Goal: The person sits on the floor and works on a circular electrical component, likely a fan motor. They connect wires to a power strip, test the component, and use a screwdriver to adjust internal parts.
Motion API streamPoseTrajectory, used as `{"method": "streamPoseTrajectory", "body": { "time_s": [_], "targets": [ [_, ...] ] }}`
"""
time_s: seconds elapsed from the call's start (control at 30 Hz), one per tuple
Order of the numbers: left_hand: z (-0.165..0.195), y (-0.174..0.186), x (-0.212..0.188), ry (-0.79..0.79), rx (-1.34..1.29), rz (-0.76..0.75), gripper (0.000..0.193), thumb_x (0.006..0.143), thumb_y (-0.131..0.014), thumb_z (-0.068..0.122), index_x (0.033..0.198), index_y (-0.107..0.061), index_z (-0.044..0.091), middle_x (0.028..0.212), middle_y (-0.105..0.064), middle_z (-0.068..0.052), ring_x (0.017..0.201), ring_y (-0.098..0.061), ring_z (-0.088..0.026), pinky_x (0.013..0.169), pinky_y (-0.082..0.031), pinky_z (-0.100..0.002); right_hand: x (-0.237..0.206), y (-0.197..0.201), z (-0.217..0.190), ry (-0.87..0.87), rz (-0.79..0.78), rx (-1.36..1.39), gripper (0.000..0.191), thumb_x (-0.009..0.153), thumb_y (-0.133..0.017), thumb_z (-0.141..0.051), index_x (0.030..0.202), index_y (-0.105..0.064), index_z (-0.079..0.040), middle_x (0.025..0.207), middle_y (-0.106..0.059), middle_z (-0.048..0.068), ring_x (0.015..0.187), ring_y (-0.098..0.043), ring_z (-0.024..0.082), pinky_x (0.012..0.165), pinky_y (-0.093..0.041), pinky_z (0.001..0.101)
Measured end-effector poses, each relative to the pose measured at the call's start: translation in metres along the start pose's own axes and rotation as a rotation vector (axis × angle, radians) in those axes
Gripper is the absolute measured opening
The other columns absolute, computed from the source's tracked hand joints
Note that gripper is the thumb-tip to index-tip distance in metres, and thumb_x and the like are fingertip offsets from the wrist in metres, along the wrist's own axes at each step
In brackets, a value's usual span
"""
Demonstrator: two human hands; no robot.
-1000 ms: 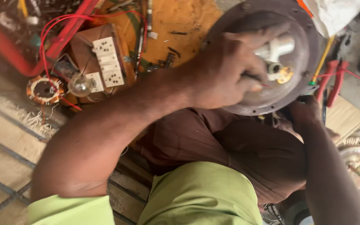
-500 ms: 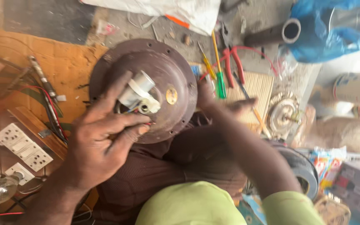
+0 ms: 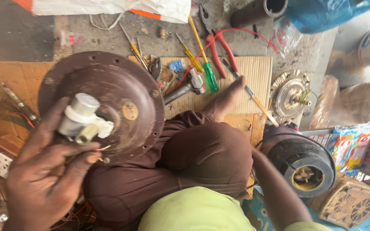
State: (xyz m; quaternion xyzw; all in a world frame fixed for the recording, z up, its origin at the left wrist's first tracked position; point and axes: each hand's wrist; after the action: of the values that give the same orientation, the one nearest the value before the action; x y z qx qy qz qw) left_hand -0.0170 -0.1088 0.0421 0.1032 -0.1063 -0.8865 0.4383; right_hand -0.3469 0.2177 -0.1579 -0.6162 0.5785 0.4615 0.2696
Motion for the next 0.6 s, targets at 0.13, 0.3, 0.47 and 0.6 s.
{"method": "streamPoseTrajectory", "body": {
  "time_s": [0.13, 0.3, 0.47, 0.6],
  "targets": [
    [-0.012, 0.009, -0.014, 0.063, 0.096, 0.005, 0.015, 0.089, -0.072, 0.0, 0.102, -0.07, -0.006, 0.159, -0.05, -0.027, 0.126, -0.066, -0.028, 0.103, -0.058, -0.036, 0.021, -0.028, 0.012, -0.018, 0.134, 0.173, 0.037, 0.081, -0.069, -0.023, 0.113, -0.074, -0.006, 0.108, -0.077, 0.013, 0.1, -0.073, 0.024, 0.088, -0.056, 0.0351],
    [-0.067, 0.036, -0.05, 0.101, -0.119, -0.033, 0.006, 0.107, -0.072, 0.001, 0.11, -0.07, -0.003, 0.136, -0.063, -0.021, 0.124, -0.065, -0.022, 0.112, -0.054, -0.033, 0.031, -0.001, 0.012, -0.019, 0.321, 0.221, 0.039, 0.087, -0.07, -0.031, 0.112, -0.074, -0.001, 0.101, -0.078, 0.016, 0.095, -0.074, 0.023, 0.084, -0.056, 0.0355],
    [-0.13, 0.072, -0.079, 0.186, -0.043, 0.025, 0.008, 0.113, -0.071, 0.001, 0.112, -0.063, -0.001, 0.117, -0.069, -0.018, 0.114, -0.068, -0.022, 0.108, -0.056, -0.037, 0.045, -0.007, -0.009, -0.113, 0.595, -0.135, 0.044, 0.084, -0.076, -0.043, 0.1, -0.082, -0.002, 0.093, -0.075, 0.021, 0.092, -0.071, 0.033, 0.084, -0.053, 0.0419],
    [-0.148, 0.084, -0.092, 0.231, 0.02, 0.111, 0.008, 0.111, -0.072, 0.003, 0.112, -0.065, 0.0, 0.115, -0.069, -0.015, 0.112, -0.067, -0.02, 0.105, -0.055, -0.035, 0.049, -0.004, -0.024, -0.043, 0.689, 0.157, 0.037, 0.088, -0.078, -0.035, 0.098, -0.078, 0.001, 0.086, -0.076, 0.015, 0.078, -0.074, 0.023, 0.076, -0.058, 0.0377]
  ]
}}
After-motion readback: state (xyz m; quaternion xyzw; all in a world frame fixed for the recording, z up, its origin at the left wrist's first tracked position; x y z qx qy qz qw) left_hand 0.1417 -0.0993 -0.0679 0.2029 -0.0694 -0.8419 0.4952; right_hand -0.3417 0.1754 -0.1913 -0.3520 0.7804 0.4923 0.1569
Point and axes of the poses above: each hand's wrist, its own x-axis towards the middle knuckle, its own y-axis out of the back of the hand, z = x × y
